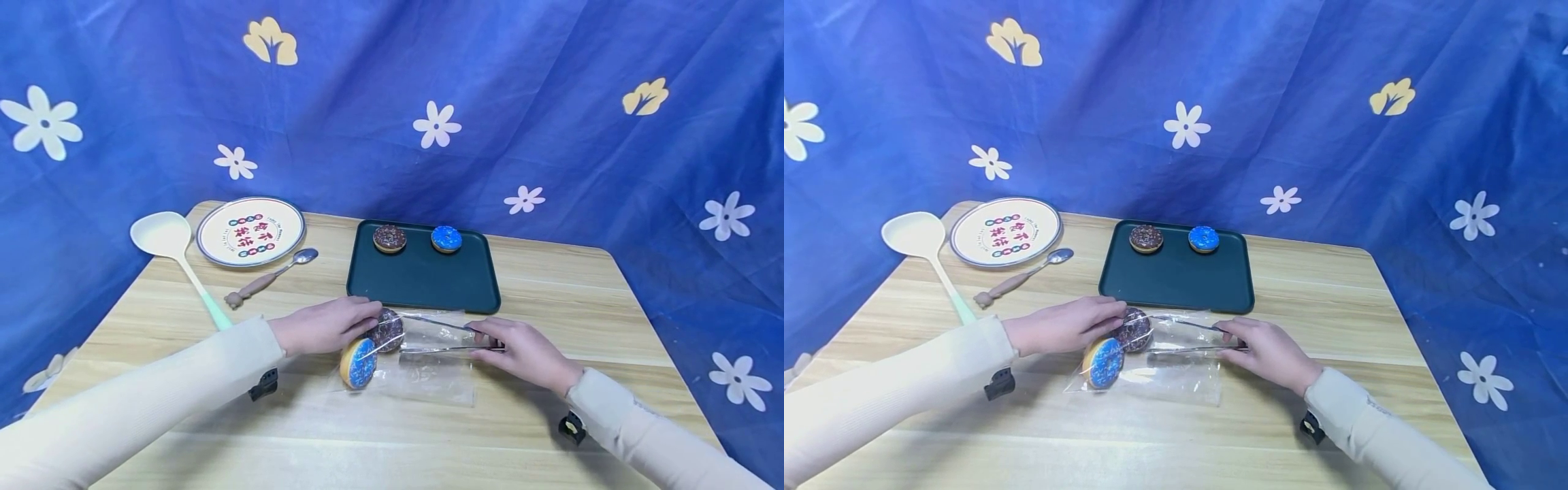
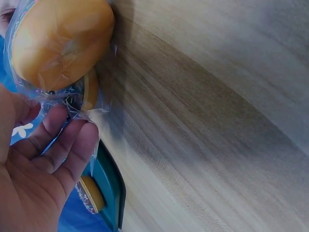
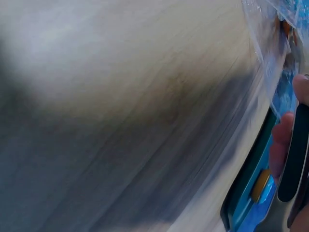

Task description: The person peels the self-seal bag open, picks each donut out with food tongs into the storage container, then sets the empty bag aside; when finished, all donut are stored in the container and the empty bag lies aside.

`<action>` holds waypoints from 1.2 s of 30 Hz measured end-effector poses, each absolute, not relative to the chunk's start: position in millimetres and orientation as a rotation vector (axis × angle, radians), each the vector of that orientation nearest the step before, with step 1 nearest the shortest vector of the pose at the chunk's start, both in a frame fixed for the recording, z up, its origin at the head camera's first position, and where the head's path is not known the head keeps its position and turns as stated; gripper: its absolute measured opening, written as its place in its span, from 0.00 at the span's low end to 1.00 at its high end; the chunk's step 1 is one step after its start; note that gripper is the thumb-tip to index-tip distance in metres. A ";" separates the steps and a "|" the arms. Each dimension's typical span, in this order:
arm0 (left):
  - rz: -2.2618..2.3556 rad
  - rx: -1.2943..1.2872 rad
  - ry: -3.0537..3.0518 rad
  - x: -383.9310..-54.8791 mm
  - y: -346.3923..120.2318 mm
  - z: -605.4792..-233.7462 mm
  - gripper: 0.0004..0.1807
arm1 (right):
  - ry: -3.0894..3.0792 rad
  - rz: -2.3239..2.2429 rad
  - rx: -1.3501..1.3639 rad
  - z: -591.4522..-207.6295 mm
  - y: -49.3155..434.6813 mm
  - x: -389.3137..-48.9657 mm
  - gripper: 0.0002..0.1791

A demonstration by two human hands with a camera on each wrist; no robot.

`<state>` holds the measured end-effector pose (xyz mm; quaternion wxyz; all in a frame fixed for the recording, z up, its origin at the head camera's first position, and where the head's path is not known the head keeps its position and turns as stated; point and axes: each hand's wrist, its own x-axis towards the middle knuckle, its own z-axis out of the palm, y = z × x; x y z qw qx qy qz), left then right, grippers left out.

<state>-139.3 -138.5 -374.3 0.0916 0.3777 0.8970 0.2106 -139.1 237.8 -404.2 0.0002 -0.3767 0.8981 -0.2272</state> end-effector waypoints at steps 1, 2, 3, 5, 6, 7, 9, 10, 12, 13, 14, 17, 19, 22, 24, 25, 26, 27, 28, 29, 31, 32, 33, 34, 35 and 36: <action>0.623 1.121 2.666 -139.2 -138.3 -373.9 0.07 | 2.834 -0.692 -1.189 -403.4 235.7 -139.2 0.22; 0.620 1.118 2.667 -139.1 -138.1 -373.7 0.07 | 2.844 -0.669 -1.198 -402.8 233.7 -139.4 0.22; 0.618 1.114 2.668 -139.1 -137.9 -373.4 0.07 | 2.853 -0.649 -1.203 -402.2 231.8 -139.7 0.22; 0.612 1.102 2.668 -138.9 -137.6 -373.1 0.07 | 2.863 -0.617 -1.200 -400.6 228.6 -140.1 0.22; 0.612 1.096 2.666 -138.8 -137.5 -372.9 0.07 | 2.867 -0.599 -1.202 -400.0 227.1 -140.5 0.22; 0.610 1.092 2.664 -138.7 -137.4 -372.6 0.08 | 2.870 -0.585 -1.206 -399.2 225.8 -140.9 0.22; 0.608 1.088 2.663 -138.7 -137.2 -372.5 0.08 | 2.879 -0.561 -1.222 -398.1 223.7 -141.7 0.21; 0.609 1.089 2.662 -138.7 -137.2 -372.4 0.08 | 2.884 -0.551 -1.233 -397.8 223.0 -142.0 0.21; 0.611 1.094 2.662 -138.8 -137.4 -372.4 0.07 | 2.898 -0.540 -1.261 -397.2 222.0 -142.4 0.21; 0.612 1.097 2.663 -138.8 -137.5 -372.5 0.07 | 2.906 -0.533 -1.277 -397.2 221.8 -142.5 0.21; 0.612 1.101 2.664 -138.9 -137.8 -372.7 0.07 | 2.915 -0.527 -1.292 -397.4 221.6 -142.6 0.20; 0.608 1.108 2.671 -138.8 -138.3 -373.5 0.08 | 2.939 -0.513 -1.329 -398.1 220.5 -142.8 0.19; 0.602 1.111 2.676 -138.5 -138.4 -373.9 0.08 | 2.953 -0.500 -1.349 -398.8 219.6 -143.0 0.18; 0.589 1.110 2.684 -138.4 -138.3 -374.5 0.08 | 2.966 -0.491 -1.365 -399.2 218.8 -143.1 0.17; 0.587 1.115 2.686 -138.2 -138.4 -374.6 0.08 | 2.970 -0.489 -1.369 -399.2 219.5 -143.5 0.17; 0.587 1.115 2.686 -138.2 -138.7 -374.9 0.07 | 2.970 -0.492 -1.372 -399.4 220.3 -144.0 0.17; 0.586 1.113 2.688 -138.1 -139.0 -375.1 0.07 | 2.965 -0.498 -1.371 -399.3 221.4 -144.5 0.17; 0.586 1.115 2.691 -137.9 -139.3 -375.2 0.07 | 2.961 -0.508 -1.368 -399.2 222.7 -145.3 0.18; 0.589 1.113 2.693 -137.7 -139.6 -375.0 0.07 | 2.949 -0.529 -1.359 -398.9 224.4 -146.0 0.18; 0.592 1.110 2.695 -137.6 -140.1 -375.1 0.06 | 2.938 -0.552 -1.347 -398.5 226.4 -146.9 0.19; 0.599 1.105 2.698 -137.4 -141.2 -374.7 0.06 | 2.904 -0.609 -1.311 -397.6 231.2 -148.9 0.19; 0.604 1.103 2.699 -137.3 -141.8 -374.0 0.06 | 2.886 -0.638 -1.287 -396.7 233.9 -149.8 0.19; 0.608 1.100 2.700 -137.2 -142.4 -373.3 0.06 | 2.864 -0.666 -1.260 -396.1 236.9 -150.9 0.19; 0.618 1.094 2.696 -137.3 -143.0 -372.4 0.06 | 2.849 -0.685 -1.234 -395.4 240.2 -151.8 0.19; 0.627 1.093 2.694 -137.5 -143.6 -371.7 0.06 | 2.833 -0.700 -1.210 -395.0 243.6 -152.9 0.20; 0.634 1.091 2.692 -137.8 -144.3 -370.8 0.06 | 2.817 -0.713 -1.187 -394.7 247.0 -154.0 0.20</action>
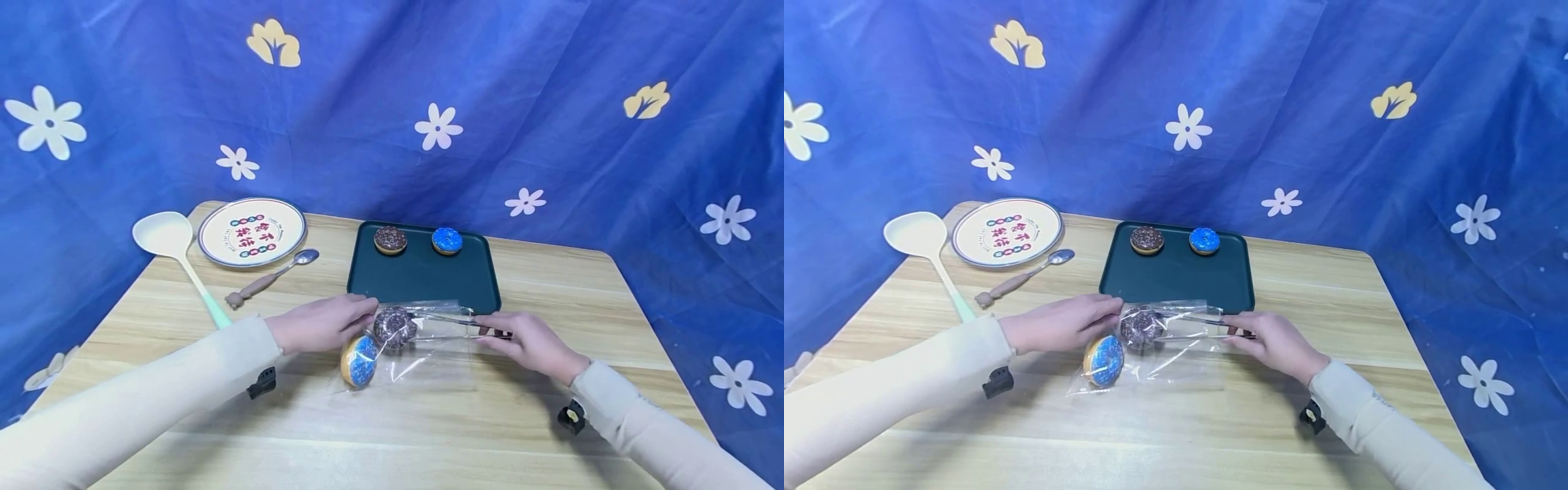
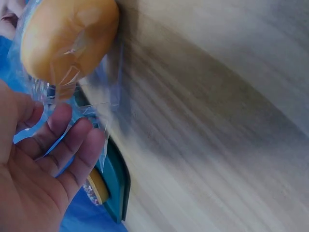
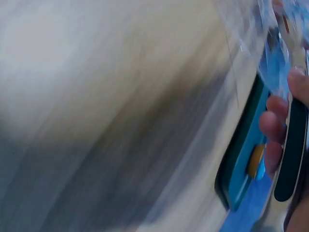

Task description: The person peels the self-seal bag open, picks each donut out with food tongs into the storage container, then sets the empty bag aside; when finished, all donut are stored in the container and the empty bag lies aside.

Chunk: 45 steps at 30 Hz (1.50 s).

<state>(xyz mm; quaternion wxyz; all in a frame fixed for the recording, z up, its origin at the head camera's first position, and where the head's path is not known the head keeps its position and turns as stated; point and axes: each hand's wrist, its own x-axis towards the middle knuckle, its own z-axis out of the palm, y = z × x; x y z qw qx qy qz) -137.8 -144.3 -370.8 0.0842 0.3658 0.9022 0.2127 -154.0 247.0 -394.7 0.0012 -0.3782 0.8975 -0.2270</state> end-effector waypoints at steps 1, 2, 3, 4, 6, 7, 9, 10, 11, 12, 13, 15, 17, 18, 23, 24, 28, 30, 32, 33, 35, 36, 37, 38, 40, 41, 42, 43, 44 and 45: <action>0.641 1.090 2.689 -137.9 -145.1 -370.0 0.06 | 2.802 -0.723 -1.163 -394.5 250.4 -155.0 0.20; 0.646 1.082 2.689 -138.1 -146.0 -369.2 0.07 | 2.791 -0.727 -1.136 -394.4 253.9 -155.7 0.21; 0.650 1.081 2.687 -138.5 -146.7 -368.6 0.07 | 2.779 -0.735 -1.106 -394.4 257.7 -156.5 0.21; 0.653 1.083 2.686 -138.9 -147.4 -368.1 0.08 | 2.764 -0.753 -1.071 -394.3 261.4 -157.3 0.21; 0.649 1.085 2.687 -139.4 -148.4 -367.4 0.08 | 2.719 -0.804 -0.987 -393.6 269.7 -158.3 0.21; 0.647 1.086 2.685 -139.6 -148.8 -367.4 0.08 | 2.701 -0.827 -0.947 -393.0 274.4 -158.4 0.22; 0.639 1.084 2.682 -139.8 -148.9 -367.7 0.08 | 2.667 -0.872 -0.870 -391.6 285.3 -158.0 0.22; 0.635 1.082 2.681 -139.9 -149.0 -368.1 0.08 | 2.653 -0.891 -0.848 -390.6 291.1 -157.5 0.22; 0.633 1.079 2.678 -139.9 -149.0 -368.4 0.08 | 2.647 -0.901 -0.834 -389.7 297.2 -157.0 0.22; 0.631 1.076 2.677 -140.0 -149.2 -368.8 0.08 | 2.644 -0.906 -0.829 -388.2 303.4 -156.4 0.22; 0.629 1.071 2.678 -140.0 -149.4 -369.1 0.08 | 2.650 -0.909 -0.829 -386.8 309.5 -155.9 0.22; 0.628 1.066 2.680 -140.0 -149.8 -369.6 0.08 | 2.662 -0.910 -0.821 -382.4 321.1 -155.0 0.21; 0.634 1.064 2.681 -140.0 -150.2 -369.8 0.08 | 2.706 -0.888 -0.817 -377.2 331.1 -154.5 0.21; 0.635 1.063 2.682 -140.0 -150.4 -369.9 0.08 | 2.733 -0.875 -0.802 -374.1 335.5 -154.3 0.21; 0.645 1.055 2.668 -140.1 -150.3 -370.6 0.08 | 2.812 -0.867 -0.712 -362.4 350.3 -156.7 0.22; 0.644 1.052 2.665 -140.1 -150.3 -370.8 0.08 | 2.814 -0.878 -0.701 -361.3 352.0 -158.2 0.23; 0.639 1.045 2.658 -140.1 -149.9 -370.9 0.07 | 2.824 -0.909 -0.662 -360.9 353.5 -166.8 0.23; 0.636 1.053 2.658 -139.8 -149.7 -370.6 0.07 | 2.833 -0.903 -0.615 -361.8 350.4 -172.1 0.25; 0.633 1.061 2.661 -139.6 -149.3 -370.2 0.07 | 2.843 -0.889 -0.595 -363.9 344.0 -179.2 0.25; 0.630 1.064 2.662 -139.4 -149.1 -370.0 0.07 | 2.838 -0.890 -0.581 -365.2 339.6 -183.2 0.26; 0.632 1.066 2.662 -139.1 -148.9 -369.7 0.07 | 2.815 -0.921 -0.600 -369.4 328.3 -192.7 0.25; 0.629 1.064 2.663 -139.0 -148.7 -369.6 0.07 | 2.798 -0.936 -0.618 -371.8 321.9 -197.5 0.24; 0.628 1.062 2.664 -138.9 -148.6 -369.7 0.07 | 2.779 -0.951 -0.640 -373.9 315.2 -202.2 0.23; 0.626 1.061 2.665 -138.9 -148.5 -370.0 0.07 | 2.757 -0.960 -0.651 -375.5 308.3 -206.6 0.23; 0.626 1.063 2.666 -139.2 -148.4 -370.2 0.07 | 2.728 -0.965 -0.693 -378.5 294.5 -214.7 0.22; 0.624 1.065 2.668 -139.4 -148.2 -370.4 0.07 | 2.717 -0.955 -0.705 -379.6 287.8 -217.9 0.21; 0.620 1.068 2.669 -139.7 -147.9 -370.6 0.06 | 2.709 -0.939 -0.706 -380.0 281.2 -220.3 0.22; 0.618 1.070 2.669 -139.9 -147.7 -370.9 0.07 | 2.700 -0.924 -0.708 -380.1 274.8 -222.5 0.23; 0.616 1.070 2.669 -140.2 -147.6 -371.0 0.07 | 2.691 -0.909 -0.710 -380.1 268.1 -224.4 0.24; 0.615 1.071 2.669 -140.5 -147.6 -371.2 0.07 | 2.681 -0.898 -0.716 -380.1 261.6 -225.9 0.24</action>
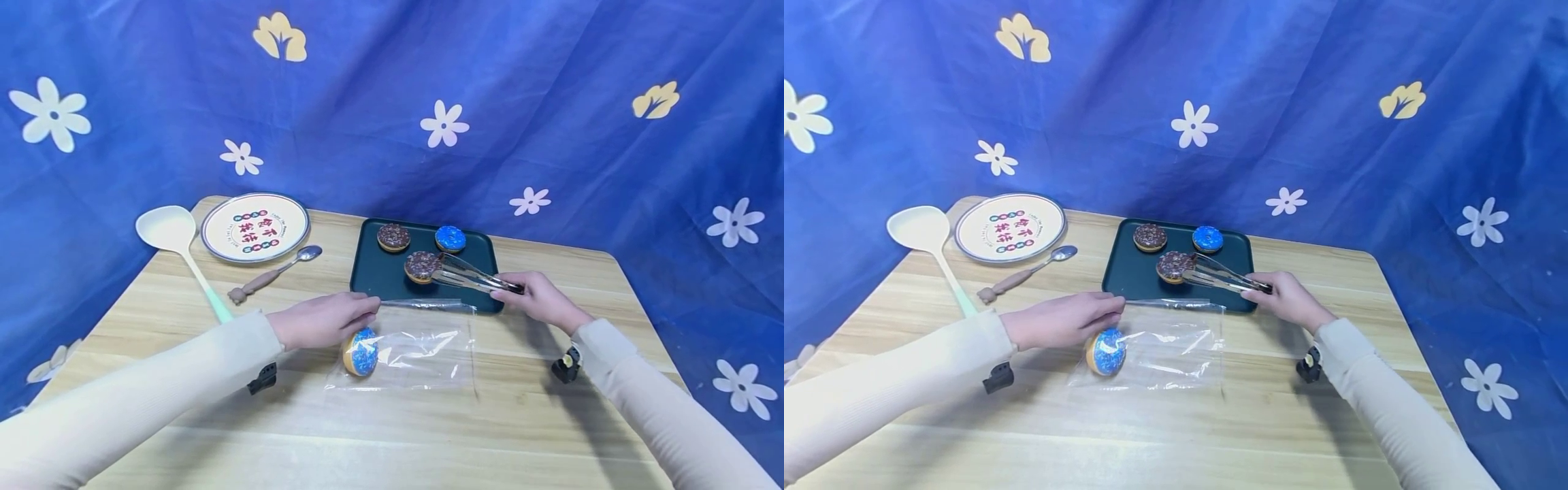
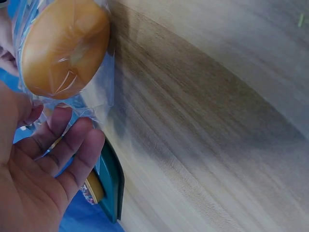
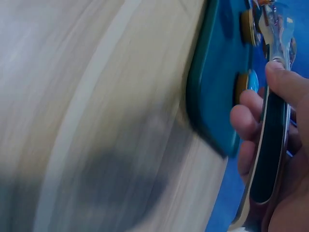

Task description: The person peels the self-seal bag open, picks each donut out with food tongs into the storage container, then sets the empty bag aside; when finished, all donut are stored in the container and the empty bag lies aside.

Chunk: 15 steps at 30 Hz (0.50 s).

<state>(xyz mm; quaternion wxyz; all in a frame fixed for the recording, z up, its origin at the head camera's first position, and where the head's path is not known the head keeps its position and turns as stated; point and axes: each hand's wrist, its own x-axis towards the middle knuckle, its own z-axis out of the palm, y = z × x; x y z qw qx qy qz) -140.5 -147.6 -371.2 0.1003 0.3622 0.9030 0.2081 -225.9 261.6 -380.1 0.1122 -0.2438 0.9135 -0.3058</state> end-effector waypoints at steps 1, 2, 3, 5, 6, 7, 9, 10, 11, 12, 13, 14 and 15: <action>0.615 1.068 2.668 -140.6 -147.5 -371.5 0.07 | 2.669 -0.885 -0.708 -379.9 255.1 -226.8 0.25; 0.616 1.068 2.667 -140.7 -147.5 -372.1 0.07 | 2.652 -0.883 -0.695 -379.9 249.2 -227.5 0.26; 0.615 1.066 2.666 -140.7 -147.4 -372.5 0.07 | 2.643 -0.879 -0.687 -379.9 243.4 -228.2 0.27; 0.614 1.065 2.666 -140.9 -147.1 -372.6 0.07 | 2.629 -0.873 -0.684 -380.4 233.3 -229.2 0.27; 0.612 1.065 2.667 -141.0 -146.9 -372.7 0.07 | 2.629 -0.866 -0.684 -380.9 229.1 -229.6 0.27; 0.609 1.065 2.668 -141.0 -146.7 -372.7 0.07 | 2.629 -0.856 -0.681 -381.9 225.3 -230.3 0.28; 0.604 1.063 2.672 -140.9 -146.6 -372.9 0.07 | 2.631 -0.832 -0.686 -384.0 219.0 -231.4 0.29; 0.603 1.062 2.673 -140.8 -146.5 -372.9 0.07 | 2.630 -0.822 -0.687 -385.1 216.6 -231.8 0.29; 0.601 1.061 2.674 -140.8 -146.3 -373.0 0.07 | 2.631 -0.813 -0.687 -386.3 214.5 -232.1 0.29; 0.601 1.058 2.675 -140.7 -146.3 -373.0 0.07 | 2.631 -0.808 -0.692 -387.5 212.9 -232.6 0.30; 0.602 1.056 2.675 -140.7 -146.2 -373.0 0.07 | 2.630 -0.804 -0.694 -388.7 211.7 -233.0 0.30; 0.603 1.055 2.675 -140.7 -146.0 -373.0 0.07 | 2.631 -0.801 -0.699 -389.9 210.9 -233.6 0.30; 0.605 1.054 2.674 -140.7 -145.7 -373.0 0.07 | 2.632 -0.800 -0.701 -390.7 210.1 -233.7 0.30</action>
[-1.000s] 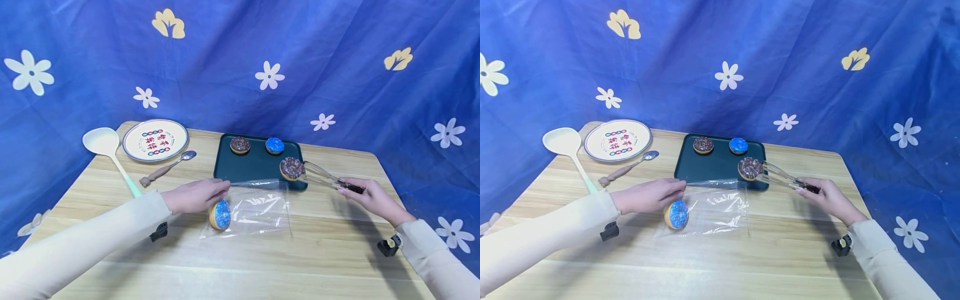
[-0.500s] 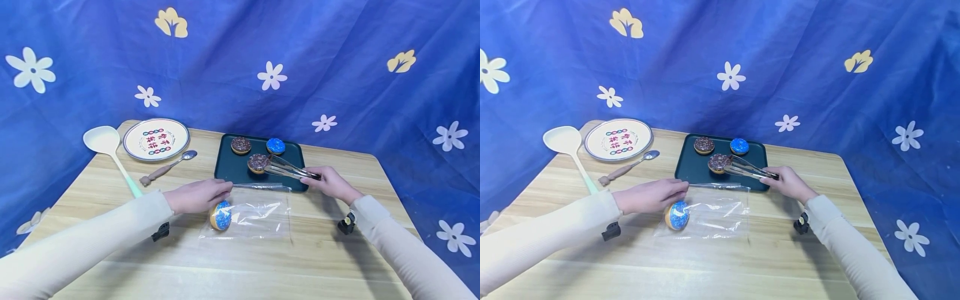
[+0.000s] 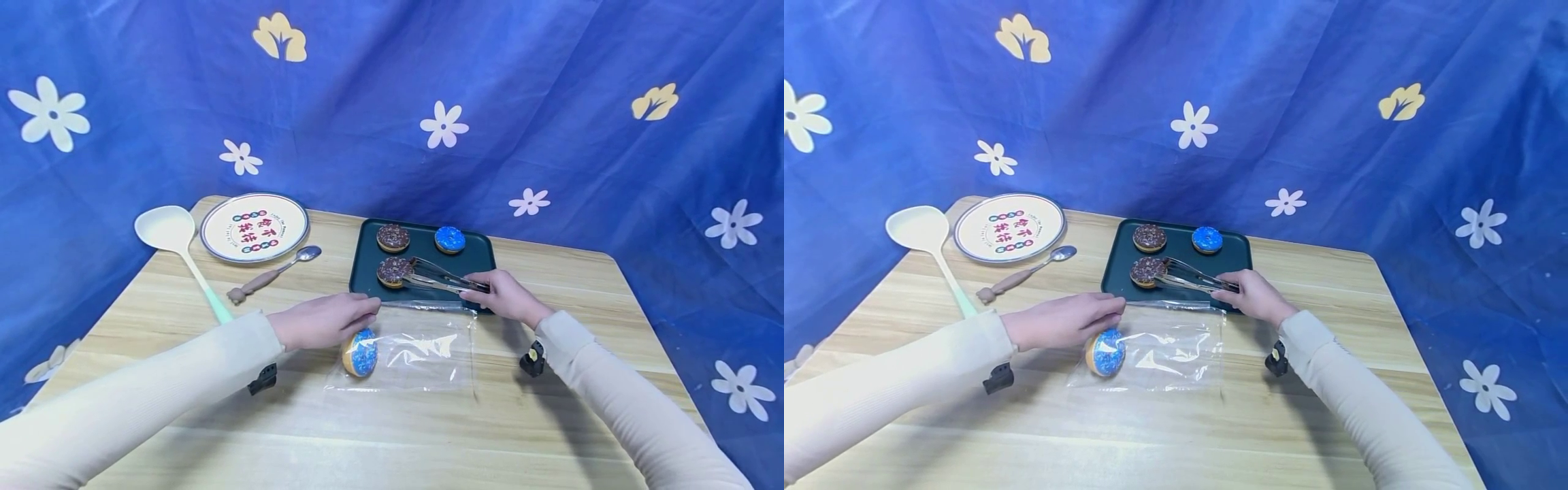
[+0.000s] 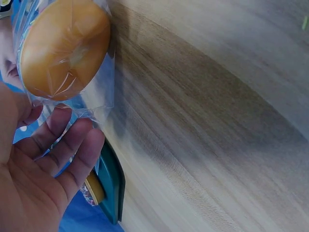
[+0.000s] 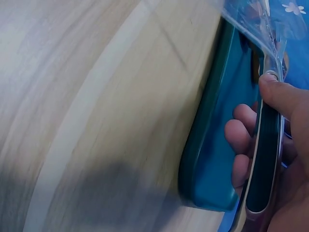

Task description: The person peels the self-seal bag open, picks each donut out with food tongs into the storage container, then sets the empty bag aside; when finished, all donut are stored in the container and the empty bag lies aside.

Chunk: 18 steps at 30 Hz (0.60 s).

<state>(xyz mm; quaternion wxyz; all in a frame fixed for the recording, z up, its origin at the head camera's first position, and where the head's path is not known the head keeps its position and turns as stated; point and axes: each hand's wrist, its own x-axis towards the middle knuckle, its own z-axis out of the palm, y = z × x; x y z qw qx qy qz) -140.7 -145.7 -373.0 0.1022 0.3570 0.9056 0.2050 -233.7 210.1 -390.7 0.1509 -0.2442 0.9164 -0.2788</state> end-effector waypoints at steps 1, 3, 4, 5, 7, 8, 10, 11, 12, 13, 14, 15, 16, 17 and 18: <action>0.608 1.054 2.672 -140.8 -145.5 -372.9 0.07 | 2.633 -0.800 -0.704 -391.4 209.5 -233.8 0.29; 0.612 1.055 2.669 -140.9 -145.1 -372.8 0.07 | 2.633 -0.799 -0.712 -392.3 208.1 -233.6 0.29; 0.613 1.056 2.668 -141.1 -144.9 -372.5 0.08 | 2.634 -0.800 -0.713 -392.5 207.6 -233.4 0.29; 0.613 1.056 2.666 -141.3 -144.7 -372.1 0.08 | 2.634 -0.802 -0.714 -392.7 207.2 -233.2 0.28; 0.614 1.053 2.663 -141.5 -144.4 -371.3 0.08 | 2.636 -0.798 -0.720 -392.6 206.0 -232.8 0.28; 0.612 1.051 2.663 -141.6 -144.4 -370.9 0.07 | 2.639 -0.796 -0.722 -392.8 205.5 -232.8 0.28; 0.606 1.047 2.665 -141.5 -144.5 -370.4 0.07 | 2.647 -0.793 -0.729 -392.8 204.6 -232.9 0.28; 0.604 1.044 2.667 -141.4 -144.5 -370.1 0.07 | 2.650 -0.789 -0.735 -392.8 204.2 -233.1 0.28; 0.603 1.042 2.669 -141.3 -144.5 -369.9 0.07 | 2.653 -0.788 -0.741 -392.5 203.8 -233.1 0.28; 0.600 1.041 2.672 -141.2 -144.4 -369.8 0.07 | 2.657 -0.785 -0.751 -392.3 203.7 -233.2 0.28; 0.598 1.042 2.674 -141.1 -144.3 -369.8 0.07 | 2.659 -0.782 -0.755 -392.0 203.8 -233.0 0.28; 0.598 1.046 2.674 -141.0 -144.1 -369.9 0.07 | 2.658 -0.779 -0.765 -391.5 204.0 -232.8 0.28; 0.600 1.048 2.672 -141.0 -143.7 -369.9 0.07 | 2.657 -0.778 -0.766 -391.1 204.6 -232.4 0.28; 0.601 1.053 2.671 -141.0 -143.3 -370.0 0.07 | 2.657 -0.776 -0.766 -390.6 205.6 -232.2 0.28; 0.602 1.059 2.670 -141.2 -142.9 -370.2 0.07 | 2.656 -0.777 -0.764 -390.0 206.8 -231.8 0.28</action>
